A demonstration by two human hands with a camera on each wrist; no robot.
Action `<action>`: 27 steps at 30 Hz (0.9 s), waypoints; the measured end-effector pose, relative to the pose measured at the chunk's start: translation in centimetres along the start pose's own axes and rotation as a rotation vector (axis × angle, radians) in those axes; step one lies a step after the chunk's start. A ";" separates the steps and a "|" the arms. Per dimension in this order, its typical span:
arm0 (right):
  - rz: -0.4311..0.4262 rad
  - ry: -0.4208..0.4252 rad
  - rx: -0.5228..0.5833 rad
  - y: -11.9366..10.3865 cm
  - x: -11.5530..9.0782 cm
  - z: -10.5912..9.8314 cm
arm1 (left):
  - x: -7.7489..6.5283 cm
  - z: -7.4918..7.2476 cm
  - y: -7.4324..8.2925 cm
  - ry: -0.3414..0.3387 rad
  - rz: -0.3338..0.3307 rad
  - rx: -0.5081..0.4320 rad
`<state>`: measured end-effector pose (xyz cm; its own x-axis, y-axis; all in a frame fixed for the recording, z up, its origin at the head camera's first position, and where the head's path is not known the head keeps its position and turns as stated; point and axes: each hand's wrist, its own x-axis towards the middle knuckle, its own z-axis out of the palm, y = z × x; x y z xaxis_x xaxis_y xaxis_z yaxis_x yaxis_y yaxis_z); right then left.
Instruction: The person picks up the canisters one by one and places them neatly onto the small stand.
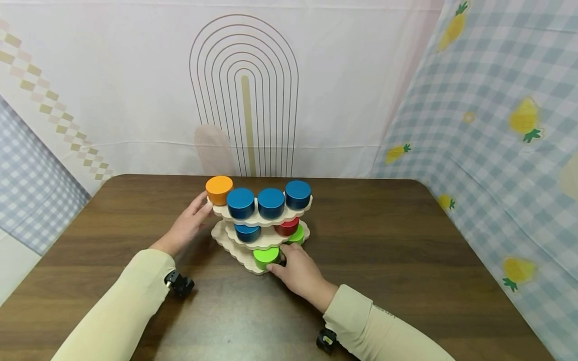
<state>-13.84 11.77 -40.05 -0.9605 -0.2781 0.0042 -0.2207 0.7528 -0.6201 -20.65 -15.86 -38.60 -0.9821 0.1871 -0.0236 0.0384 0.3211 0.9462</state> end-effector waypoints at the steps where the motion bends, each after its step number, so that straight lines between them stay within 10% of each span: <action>1: -0.001 0.006 0.001 0.0 0.0 0.0 | 0.0 0.0 0.0 0.000 -0.002 0.003; 27: 0.011 0.180 -0.128 1.5 -1.6 -4.3 | -0.3 -1.0 -0.5 0.001 -0.018 0.090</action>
<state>-13.33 15.90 -37.64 -0.9751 -0.1675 0.1452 -0.2191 0.8279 -0.5163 -20.56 -17.01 -38.76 -0.9829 0.1798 -0.0401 0.0372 0.4069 0.9127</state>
